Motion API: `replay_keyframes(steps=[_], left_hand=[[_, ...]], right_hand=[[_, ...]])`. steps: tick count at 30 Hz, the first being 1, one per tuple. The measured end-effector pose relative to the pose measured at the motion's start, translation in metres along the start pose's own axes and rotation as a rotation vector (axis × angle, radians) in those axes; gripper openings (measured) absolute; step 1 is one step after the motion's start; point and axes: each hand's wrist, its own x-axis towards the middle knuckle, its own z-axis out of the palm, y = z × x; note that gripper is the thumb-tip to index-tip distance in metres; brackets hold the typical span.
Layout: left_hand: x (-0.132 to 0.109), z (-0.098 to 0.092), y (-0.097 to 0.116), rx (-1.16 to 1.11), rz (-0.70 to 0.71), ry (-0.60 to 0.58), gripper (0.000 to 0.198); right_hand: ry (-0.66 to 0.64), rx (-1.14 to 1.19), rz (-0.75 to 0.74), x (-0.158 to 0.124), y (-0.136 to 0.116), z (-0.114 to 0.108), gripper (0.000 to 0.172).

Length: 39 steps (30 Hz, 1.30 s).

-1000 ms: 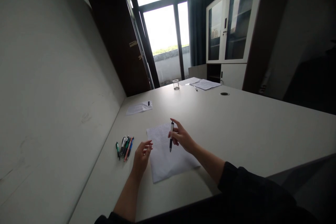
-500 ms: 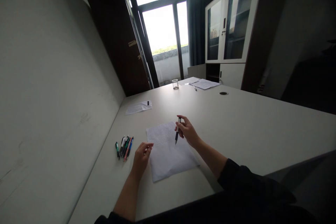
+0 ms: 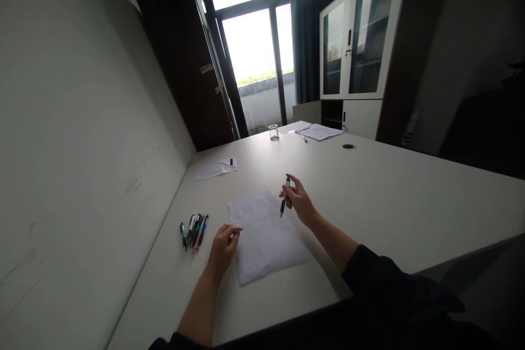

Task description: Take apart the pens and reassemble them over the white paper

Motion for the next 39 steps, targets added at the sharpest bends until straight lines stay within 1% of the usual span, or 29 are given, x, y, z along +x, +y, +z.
replay_keyframes(steps=[3, 9, 14, 16, 19, 22, 26, 28, 30, 33, 36, 39], left_hand=[[-0.001, 0.001, 0.001, 0.018, 0.005, -0.006, 0.023], [0.0, 0.001, 0.003, 0.003, 0.003, 0.015, 0.023], [0.001, 0.001, 0.002, 0.03, 0.029, 0.039, 0.023], [0.002, 0.003, 0.003, 0.053, 0.046, 0.06, 0.023], [0.005, 0.008, 0.013, 0.129, 0.111, 0.073, 0.023], [0.013, 0.022, 0.037, 0.234, 0.211, 0.033, 0.023], [0.029, 0.053, 0.074, 0.323, 0.346, -0.146, 0.027], [0.038, 0.071, 0.084, 0.374, 0.395, -0.214, 0.027], [0.044, 0.087, 0.086, 0.415, 0.413, -0.237, 0.025], [0.047, 0.104, 0.079, 0.422, 0.386, -0.191, 0.028], [0.044, 0.11, 0.069, 0.392, 0.38, -0.171, 0.036], [0.041, 0.109, 0.062, 0.369, 0.394, -0.196, 0.039]], right_hand=[[0.053, -0.014, 0.013, 0.005, 0.0, -0.012, 0.062], [0.15, 0.08, 0.051, 0.013, -0.003, -0.029, 0.05], [0.201, 0.143, 0.073, 0.015, 0.001, -0.036, 0.053], [0.219, 0.152, 0.077, 0.015, 0.003, -0.036, 0.05], [0.214, 0.19, 0.098, 0.015, 0.006, -0.036, 0.045], [0.232, 0.238, 0.139, 0.017, 0.008, -0.036, 0.043], [0.307, 0.275, 0.158, 0.021, 0.01, -0.041, 0.033], [0.329, 0.289, 0.152, 0.023, 0.009, -0.043, 0.027], [0.342, 0.3, 0.152, 0.024, 0.008, -0.045, 0.022], [0.312, 0.324, 0.163, 0.023, 0.004, -0.045, 0.016], [0.201, 0.341, 0.228, 0.021, 0.0, -0.044, 0.025], [0.052, 0.307, 0.305, 0.017, -0.003, -0.043, 0.032]])
